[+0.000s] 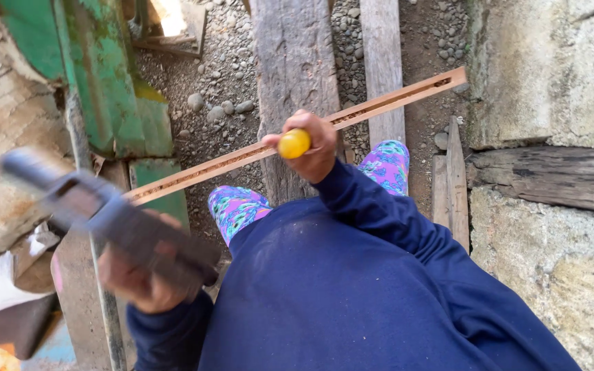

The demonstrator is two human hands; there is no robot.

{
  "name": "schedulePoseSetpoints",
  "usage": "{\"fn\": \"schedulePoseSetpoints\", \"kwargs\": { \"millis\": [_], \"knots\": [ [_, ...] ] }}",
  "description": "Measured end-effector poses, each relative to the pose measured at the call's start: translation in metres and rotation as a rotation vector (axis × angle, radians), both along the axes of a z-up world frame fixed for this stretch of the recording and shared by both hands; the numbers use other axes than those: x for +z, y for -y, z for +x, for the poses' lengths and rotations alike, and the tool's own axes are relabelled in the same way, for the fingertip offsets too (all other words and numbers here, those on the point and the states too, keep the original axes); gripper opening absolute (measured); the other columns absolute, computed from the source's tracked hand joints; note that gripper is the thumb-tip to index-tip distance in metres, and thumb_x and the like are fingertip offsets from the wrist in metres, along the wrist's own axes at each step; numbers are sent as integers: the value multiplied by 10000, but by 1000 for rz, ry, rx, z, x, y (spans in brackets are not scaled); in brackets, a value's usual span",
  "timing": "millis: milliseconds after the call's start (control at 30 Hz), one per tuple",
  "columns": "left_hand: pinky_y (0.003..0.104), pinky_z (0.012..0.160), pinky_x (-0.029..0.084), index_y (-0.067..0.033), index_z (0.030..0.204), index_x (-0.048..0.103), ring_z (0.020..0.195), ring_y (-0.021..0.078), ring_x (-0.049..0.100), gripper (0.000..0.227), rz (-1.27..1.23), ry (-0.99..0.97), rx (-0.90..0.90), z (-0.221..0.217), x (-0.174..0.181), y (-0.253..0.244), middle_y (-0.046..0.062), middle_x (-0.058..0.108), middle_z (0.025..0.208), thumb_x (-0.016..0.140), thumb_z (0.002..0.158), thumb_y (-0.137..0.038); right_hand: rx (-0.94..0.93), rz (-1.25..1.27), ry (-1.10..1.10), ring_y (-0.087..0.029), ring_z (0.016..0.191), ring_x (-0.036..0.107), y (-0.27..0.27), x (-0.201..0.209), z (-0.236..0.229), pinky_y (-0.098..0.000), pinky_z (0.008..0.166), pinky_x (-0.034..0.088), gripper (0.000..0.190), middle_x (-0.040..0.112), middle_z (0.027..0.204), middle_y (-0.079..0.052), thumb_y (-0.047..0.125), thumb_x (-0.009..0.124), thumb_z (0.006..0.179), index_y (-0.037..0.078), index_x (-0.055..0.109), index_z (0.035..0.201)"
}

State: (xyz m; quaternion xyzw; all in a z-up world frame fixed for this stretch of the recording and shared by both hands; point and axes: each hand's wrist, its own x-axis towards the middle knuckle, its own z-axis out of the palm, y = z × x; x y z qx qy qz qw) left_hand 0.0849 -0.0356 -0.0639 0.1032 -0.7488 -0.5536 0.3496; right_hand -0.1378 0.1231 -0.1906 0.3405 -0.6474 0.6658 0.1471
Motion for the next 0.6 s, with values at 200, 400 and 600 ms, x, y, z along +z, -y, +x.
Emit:
{"fn": "schedulePoseSetpoints", "kwargs": {
  "millis": [200,400,600],
  "knots": [
    [328,551,553,14,1009,608,638,229,703,218,145,273,-231,-53,23,-30,140,698,744,715,955,-168,42,-12,-31,-155,655,585,-1,4,-6,-308,592,479,424,579,766,-47,137,948,797,92,558,955],
    [362,525,494,-6,945,594,545,270,663,260,-325,681,-318,-78,5,-46,162,657,670,789,913,-175,73,-52,39,-191,658,595,-10,4,-15,-328,597,480,415,596,795,-67,85,939,771,74,575,970],
    [287,635,564,19,1107,623,656,200,713,214,-388,337,-272,-58,52,-46,100,721,837,647,944,-117,89,-77,17,-162,647,637,-1,2,-12,-316,587,515,406,614,758,-47,135,947,809,93,560,926]
  ]
}}
